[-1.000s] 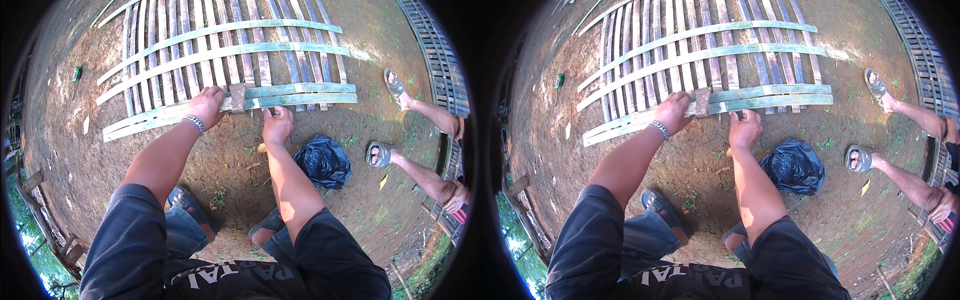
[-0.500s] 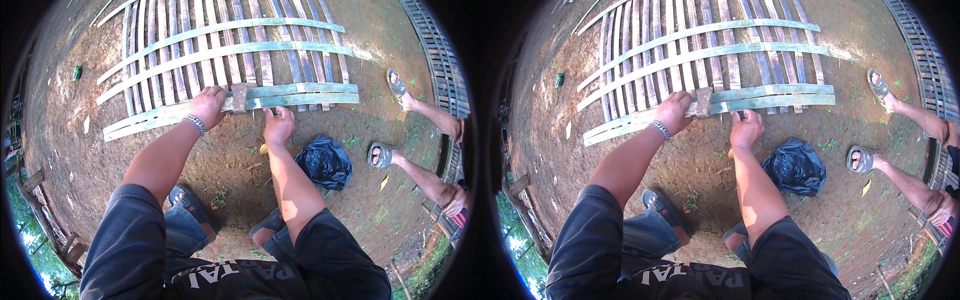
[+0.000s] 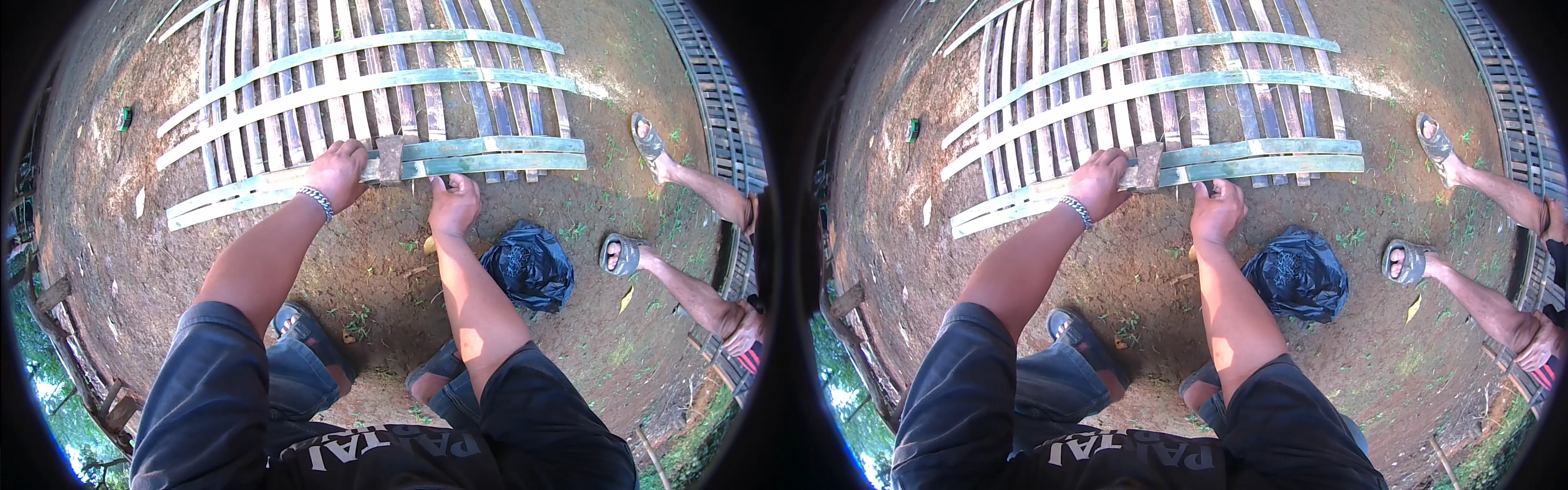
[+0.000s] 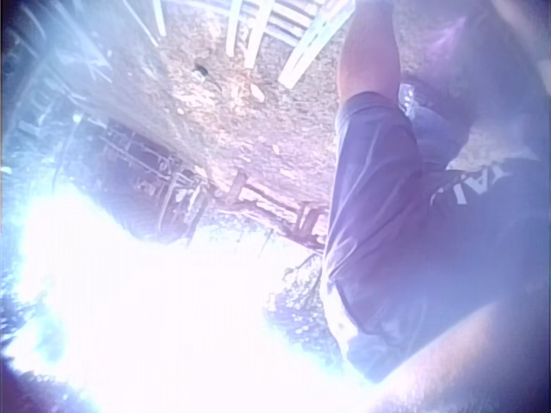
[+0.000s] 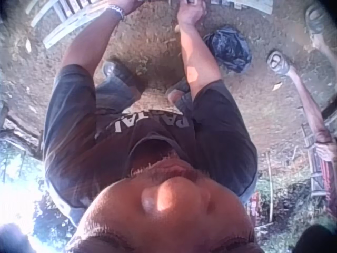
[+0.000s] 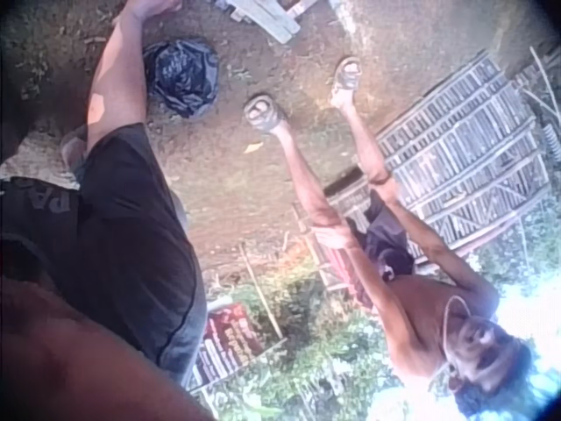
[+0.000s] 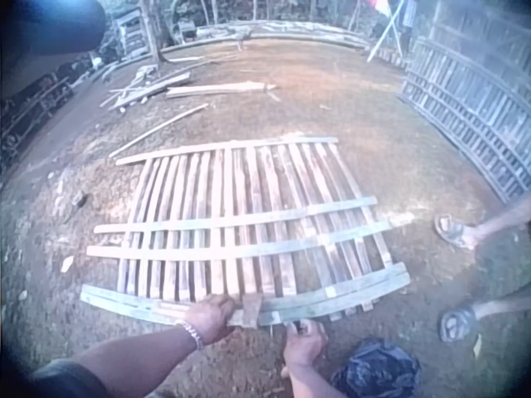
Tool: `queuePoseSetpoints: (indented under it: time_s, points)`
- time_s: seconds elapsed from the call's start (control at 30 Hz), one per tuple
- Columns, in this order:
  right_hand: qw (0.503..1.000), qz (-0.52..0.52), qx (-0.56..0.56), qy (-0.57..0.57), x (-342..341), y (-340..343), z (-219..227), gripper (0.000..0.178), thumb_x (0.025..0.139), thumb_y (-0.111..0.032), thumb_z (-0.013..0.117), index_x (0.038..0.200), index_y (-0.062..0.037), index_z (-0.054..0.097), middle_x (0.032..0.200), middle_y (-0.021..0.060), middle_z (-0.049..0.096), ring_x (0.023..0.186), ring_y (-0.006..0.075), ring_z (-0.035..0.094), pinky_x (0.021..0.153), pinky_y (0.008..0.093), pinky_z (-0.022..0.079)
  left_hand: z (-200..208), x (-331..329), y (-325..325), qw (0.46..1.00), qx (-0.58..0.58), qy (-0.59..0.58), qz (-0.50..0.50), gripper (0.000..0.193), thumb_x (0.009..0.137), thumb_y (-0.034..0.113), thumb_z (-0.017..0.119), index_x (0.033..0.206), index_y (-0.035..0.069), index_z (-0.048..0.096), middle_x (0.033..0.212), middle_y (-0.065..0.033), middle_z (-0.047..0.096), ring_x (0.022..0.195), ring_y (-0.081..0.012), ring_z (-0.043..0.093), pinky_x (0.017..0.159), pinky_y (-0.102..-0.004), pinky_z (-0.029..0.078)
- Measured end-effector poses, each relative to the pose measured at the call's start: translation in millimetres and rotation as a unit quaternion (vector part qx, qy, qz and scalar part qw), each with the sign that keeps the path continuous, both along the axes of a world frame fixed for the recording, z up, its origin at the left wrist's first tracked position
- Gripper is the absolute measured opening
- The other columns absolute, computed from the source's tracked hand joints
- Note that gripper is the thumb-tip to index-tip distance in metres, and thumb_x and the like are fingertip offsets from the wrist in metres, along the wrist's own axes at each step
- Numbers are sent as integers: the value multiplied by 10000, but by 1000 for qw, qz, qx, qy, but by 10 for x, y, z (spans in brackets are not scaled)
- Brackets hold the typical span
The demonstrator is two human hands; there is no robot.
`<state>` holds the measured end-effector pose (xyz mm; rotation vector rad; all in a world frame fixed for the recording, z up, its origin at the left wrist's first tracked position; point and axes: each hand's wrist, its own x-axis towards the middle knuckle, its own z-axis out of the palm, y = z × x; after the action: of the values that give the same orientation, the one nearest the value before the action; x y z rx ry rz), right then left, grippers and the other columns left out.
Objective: The person uses a wooden mallet to hammer nails into a wooden lattice structure lying on the ground. They repeatedly pick up nails from a black plastic bag and secure them into the wooden frame, working methodically along the slats.
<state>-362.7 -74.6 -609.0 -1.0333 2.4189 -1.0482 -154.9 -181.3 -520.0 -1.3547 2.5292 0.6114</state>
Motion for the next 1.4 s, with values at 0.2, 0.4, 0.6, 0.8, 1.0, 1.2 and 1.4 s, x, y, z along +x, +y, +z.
queuePoseSetpoints:
  time_s: [0.2,0.4,0.6,0.8,1.0,1.2,1.4]
  points:
    - [1000,4,-9,20,6,2,20,310,726,-195,907,947,-81,721,900,85,697,879,313,664,883,458,470,-20,5,2,1000,2,2,16,511,824,263,841,1215,32,607,1367,-117,595,1306,-302,562,1104,-402,491]
    - [1000,-8,1,7,14,-5,-7,315,706,-196,915,919,-90,710,881,79,687,857,312,656,876,454,469,37,-11,-4,1000,12,-4,16,520,818,272,847,1216,33,612,1373,-126,596,1314,-312,560,1105,-408,490]
    - [1000,-11,6,-3,3,1,-19,313,702,-208,912,916,-86,718,899,86,703,895,318,661,893,455,469,59,-40,-14,1000,20,-15,15,527,822,278,848,1221,32,607,1368,-133,598,1315,-311,560,1105,-408,490]
    - [1000,-1,8,3,25,1,26,292,718,-211,899,913,-83,725,919,81,713,936,313,664,912,457,467,64,-41,-17,999,28,-21,23,551,824,287,853,1244,32,604,1371,-130,596,1320,-309,557,1112,-404,484]
    - [999,17,0,-33,-19,32,72,290,754,-178,876,987,-67,745,930,74,702,858,266,676,868,421,497,88,-22,-30,998,12,24,50,566,836,323,841,1260,26,612,1344,-148,615,1289,-313,587,1089,-406,499]
    - [993,83,-36,-73,-199,324,305,289,846,-87,770,1129,-38,748,1007,118,711,847,249,710,823,398,559,393,-234,265,975,70,68,197,418,879,346,809,1067,6,656,1083,-228,703,1002,-381,705,899,-448,577]
    - [954,238,25,-182,-97,723,781,352,917,-42,644,1263,-8,702,1157,182,715,1087,347,695,970,402,532,375,-514,1005,797,280,302,442,274,926,255,811,852,55,640,695,-65,668,581,-134,617,552,-327,501]
